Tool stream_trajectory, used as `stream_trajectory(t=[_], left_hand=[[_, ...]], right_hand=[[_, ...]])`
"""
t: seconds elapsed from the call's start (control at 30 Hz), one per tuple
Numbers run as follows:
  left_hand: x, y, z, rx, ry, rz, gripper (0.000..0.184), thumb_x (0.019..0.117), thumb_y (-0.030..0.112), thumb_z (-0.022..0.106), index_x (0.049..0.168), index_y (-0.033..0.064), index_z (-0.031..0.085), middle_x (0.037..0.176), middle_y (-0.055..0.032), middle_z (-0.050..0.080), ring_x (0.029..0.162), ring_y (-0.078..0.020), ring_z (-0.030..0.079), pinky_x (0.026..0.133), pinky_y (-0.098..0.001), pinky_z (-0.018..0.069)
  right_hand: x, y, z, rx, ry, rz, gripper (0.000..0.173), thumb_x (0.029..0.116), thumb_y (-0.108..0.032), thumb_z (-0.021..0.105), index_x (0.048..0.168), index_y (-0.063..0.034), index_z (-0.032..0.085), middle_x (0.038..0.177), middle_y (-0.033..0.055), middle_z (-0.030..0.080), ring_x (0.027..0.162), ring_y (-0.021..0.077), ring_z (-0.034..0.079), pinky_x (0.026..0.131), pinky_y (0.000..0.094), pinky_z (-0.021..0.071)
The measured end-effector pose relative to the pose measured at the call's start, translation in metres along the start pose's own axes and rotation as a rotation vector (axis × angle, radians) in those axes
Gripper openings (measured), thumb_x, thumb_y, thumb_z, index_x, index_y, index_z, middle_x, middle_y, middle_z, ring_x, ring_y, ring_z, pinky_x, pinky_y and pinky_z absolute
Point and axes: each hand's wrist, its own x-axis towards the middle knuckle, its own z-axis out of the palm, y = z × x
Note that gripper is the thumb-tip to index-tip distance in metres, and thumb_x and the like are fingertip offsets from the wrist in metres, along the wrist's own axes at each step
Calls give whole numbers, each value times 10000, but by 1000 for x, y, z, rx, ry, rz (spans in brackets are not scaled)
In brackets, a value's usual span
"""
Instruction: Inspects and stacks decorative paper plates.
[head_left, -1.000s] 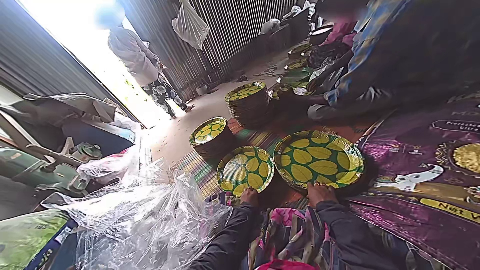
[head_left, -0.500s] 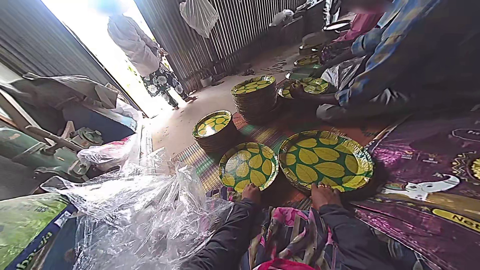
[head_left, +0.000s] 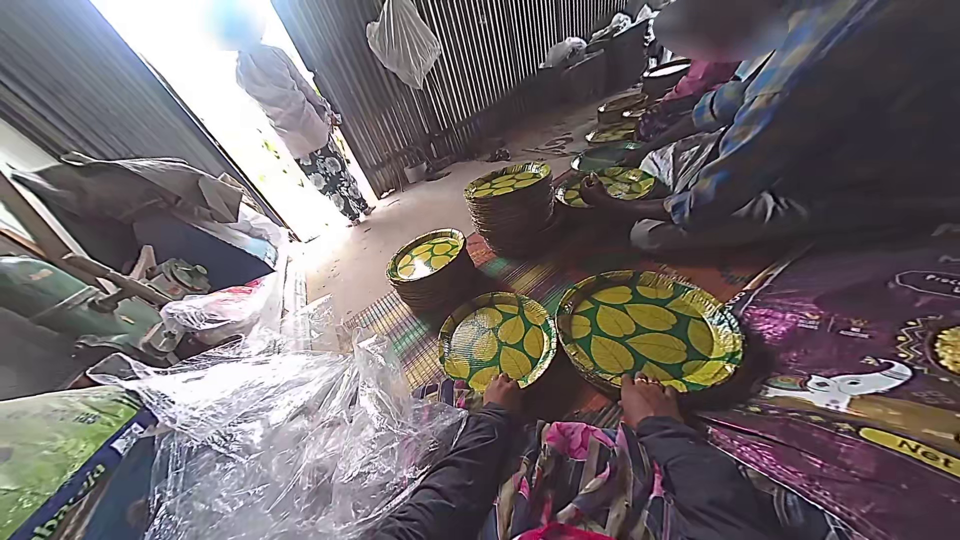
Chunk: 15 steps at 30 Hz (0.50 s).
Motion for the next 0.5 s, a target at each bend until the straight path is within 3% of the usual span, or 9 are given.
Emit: stream_trajectory(t=[0.5], left_hand=[[1, 0, 1, 42, -12, 6, 366, 1102, 169, 439, 1366, 8, 634, 1499, -229, 534, 1437, -373, 474, 1192, -500, 391]], right_hand=[[0, 1, 0, 3, -1, -4, 633, 978, -192, 705, 1512, 28, 445, 1525, 292, 476, 1455, 443, 416, 1181, 637, 275]])
